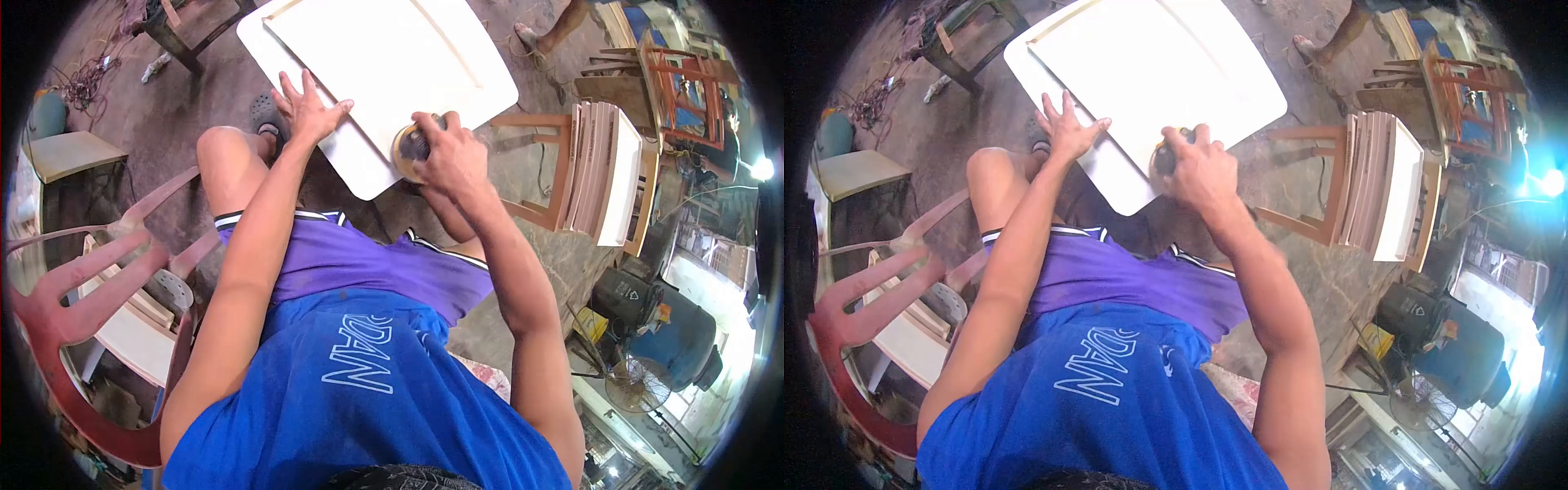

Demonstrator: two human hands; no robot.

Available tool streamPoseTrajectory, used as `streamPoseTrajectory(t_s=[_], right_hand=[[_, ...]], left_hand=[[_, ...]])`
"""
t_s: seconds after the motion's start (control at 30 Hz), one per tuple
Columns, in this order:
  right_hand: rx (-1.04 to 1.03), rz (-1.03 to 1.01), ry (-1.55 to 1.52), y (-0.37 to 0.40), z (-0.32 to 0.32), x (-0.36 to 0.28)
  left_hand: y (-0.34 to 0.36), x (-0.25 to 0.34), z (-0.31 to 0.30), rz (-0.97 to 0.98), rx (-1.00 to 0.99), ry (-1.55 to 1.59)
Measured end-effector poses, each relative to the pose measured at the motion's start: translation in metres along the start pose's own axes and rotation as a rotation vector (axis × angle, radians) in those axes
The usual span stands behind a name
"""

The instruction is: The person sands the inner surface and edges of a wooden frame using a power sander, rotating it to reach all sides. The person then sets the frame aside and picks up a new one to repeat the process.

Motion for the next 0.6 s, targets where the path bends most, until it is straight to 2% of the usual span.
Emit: streamPoseTrajectory(t_s=[0.1, 0.2, 0.23, 0.33, 0.5, 0.6], right_hand=[[0.022, 0.033, 0.020, -0.009, -0.004, 0.013], [-0.068, -0.001, 0.070, -0.009, -0.005, 0.006], [-0.055, -0.073, 0.076, -0.008, 0.000, 0.000], [-0.075, -0.093, 0.036, -0.013, 0.001, -0.005], [-0.030, 0.072, 0.040, -0.025, -0.012, 0.029], [-0.015, 0.018, 0.050, -0.017, -0.007, 0.016]], left_hand=[[0.004, 0.001, -0.003, -0.023, -0.034, 0.001], [0.001, 0.003, -0.001, -0.023, -0.025, 0.000], [-0.001, 0.003, 0.001, -0.020, -0.001, -0.015], [0.001, 0.004, -0.001, -0.015, -0.018, 0.005], [0.002, 0.006, -0.001, -0.044, -0.065, -0.009], [-0.002, 0.005, 0.001, -0.017, 0.004, -0.048]])
Point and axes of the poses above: each hand's wrist, its own y-axis away from the middle knuckle, its own z-axis out of the palm, x = y × z, the point moved 5 cm from there along -y, towards the middle knuckle, and after that the axes turned 15 degrees about -z, right-handed, at the moved point
